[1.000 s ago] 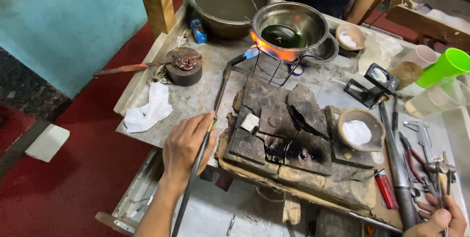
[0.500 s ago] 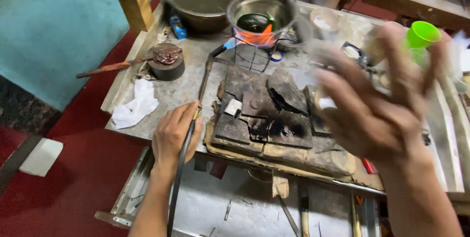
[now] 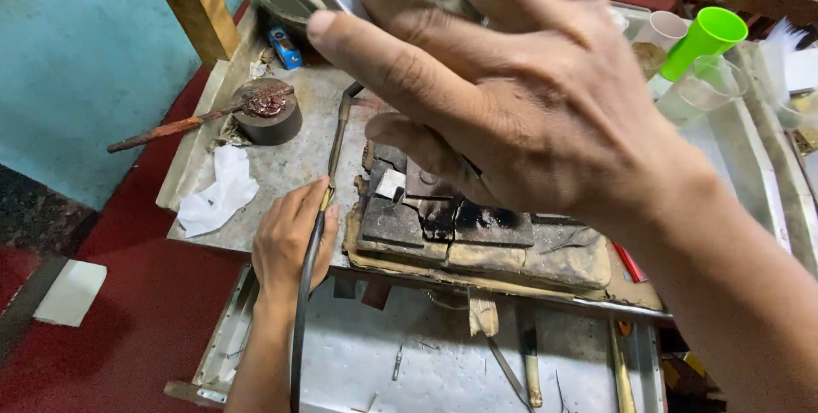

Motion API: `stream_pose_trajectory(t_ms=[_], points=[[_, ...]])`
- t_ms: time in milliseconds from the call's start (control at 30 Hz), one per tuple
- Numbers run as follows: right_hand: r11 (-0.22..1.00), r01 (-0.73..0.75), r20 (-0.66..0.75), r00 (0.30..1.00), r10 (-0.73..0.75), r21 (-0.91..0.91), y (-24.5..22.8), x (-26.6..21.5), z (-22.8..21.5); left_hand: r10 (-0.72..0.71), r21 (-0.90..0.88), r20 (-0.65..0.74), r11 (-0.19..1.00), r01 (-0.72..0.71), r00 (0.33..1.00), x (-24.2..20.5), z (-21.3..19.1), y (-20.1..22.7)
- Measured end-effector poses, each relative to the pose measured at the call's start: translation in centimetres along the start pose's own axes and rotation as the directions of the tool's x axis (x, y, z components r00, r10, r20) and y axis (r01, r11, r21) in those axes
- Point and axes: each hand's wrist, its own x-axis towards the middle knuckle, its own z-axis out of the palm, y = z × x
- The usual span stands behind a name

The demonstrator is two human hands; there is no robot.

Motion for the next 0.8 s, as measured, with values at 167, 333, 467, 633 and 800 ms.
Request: stream_pose_trajectory(t_ms=[167, 333, 467, 633, 800], points=[[0.955, -0.058, 0.048, 0.998, 0.046, 0.291, -1.6, -1.7, 3.3, 0.036, 0.009, -0.057, 0.999, -0.035, 0.998, 0.3, -0.1, 0.1], [0.929, -0.112, 0.070, 0.993, 0.093, 0.351, -7.7, -7.9, 5.8, 0.030, 0.039, -0.010, 0.999, -0.029, 1.000, 0.3, 0.0, -0.1], [0.864, -0.230, 0.109, 0.973, 0.202, 0.449, -14.8, -13.9, 5.9, 0.025, 0.005, -0.012, 1.000, -0.024, 1.000, 0.3, 0.0, -0.1], [0.618, -0.625, 0.256, 0.771, 0.583, 0.476, -21.9, -20.9, 4.5, 0.018, 0.009, -0.006, 1.000, -0.018, 1.000, 0.5, 0.4, -0.4], [0.490, -0.719, 0.239, 0.654, 0.718, 0.493, -22.7, -34.7, 6.5, 0.016, 0.017, 0.003, 1.000, -0.016, 1.000, 0.3, 0.4, -0.3]])
